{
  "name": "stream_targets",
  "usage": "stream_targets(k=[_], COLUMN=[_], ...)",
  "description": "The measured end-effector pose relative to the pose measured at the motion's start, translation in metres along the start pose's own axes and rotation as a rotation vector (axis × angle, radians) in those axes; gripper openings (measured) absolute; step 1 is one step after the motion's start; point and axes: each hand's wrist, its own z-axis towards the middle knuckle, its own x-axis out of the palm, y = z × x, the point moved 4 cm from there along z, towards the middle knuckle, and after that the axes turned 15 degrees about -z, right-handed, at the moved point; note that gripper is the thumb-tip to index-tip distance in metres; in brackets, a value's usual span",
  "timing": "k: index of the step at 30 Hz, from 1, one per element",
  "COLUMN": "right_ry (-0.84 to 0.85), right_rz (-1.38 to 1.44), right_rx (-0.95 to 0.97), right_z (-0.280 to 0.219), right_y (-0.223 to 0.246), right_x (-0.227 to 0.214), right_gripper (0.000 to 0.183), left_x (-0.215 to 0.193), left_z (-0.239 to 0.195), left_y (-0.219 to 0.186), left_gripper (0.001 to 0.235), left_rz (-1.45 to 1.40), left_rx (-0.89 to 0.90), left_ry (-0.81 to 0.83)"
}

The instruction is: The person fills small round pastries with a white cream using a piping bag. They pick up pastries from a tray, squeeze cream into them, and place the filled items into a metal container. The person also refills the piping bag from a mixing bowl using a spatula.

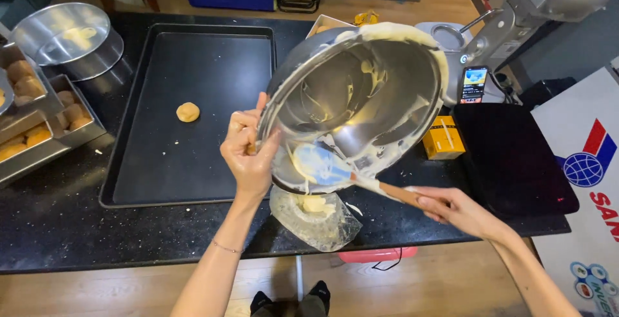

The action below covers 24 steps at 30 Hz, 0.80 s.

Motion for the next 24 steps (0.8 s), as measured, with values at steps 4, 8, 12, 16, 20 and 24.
stream_targets(k=[4, 8, 12, 16, 20, 24], right_ry=[0.01, -0.183, -0.838, -1.03, -1.148, -1.301], right_rz=[0.056, -0.009, -0.587, -1.072, -0.57, -0.338], right_rx=[0.005, 0.005, 0.045, 0.178, -0.014, 0.031], right_z=[-0.016, -0.054, -0.102, -0.109, -0.096, -0.11], right_y=[-0.039, -0.065, -0.142, -0.102, -0.074, -0.014], right_x=[0.026, 0.079, 0.184, 0.273, 0.318, 0.305], right_gripper=[0.047, 0.043, 0.038, 0.052, 0.035, 0.034], left_x=[-0.011, -0.021, -0.046, -0.04, -0.051, -0.069], left_z=[-0.005, 0.001, 0.009, 0.018, 0.02, 0.031], left_y=[0.012, 0.019, 0.022, -0.007, -0.016, -0.008], left_gripper=[0.051, 0.053, 0.054, 0.049, 0.044, 0.011], left_rz=[0.039, 0.058, 0.138, 0.238, 0.193, 0.0], left_rx=[-0.006, 0.049, 0.087, 0.08, -0.127, -0.365], left_ry=[-0.025, -0.067, -0.191, -0.348, -0.502, -0.679])
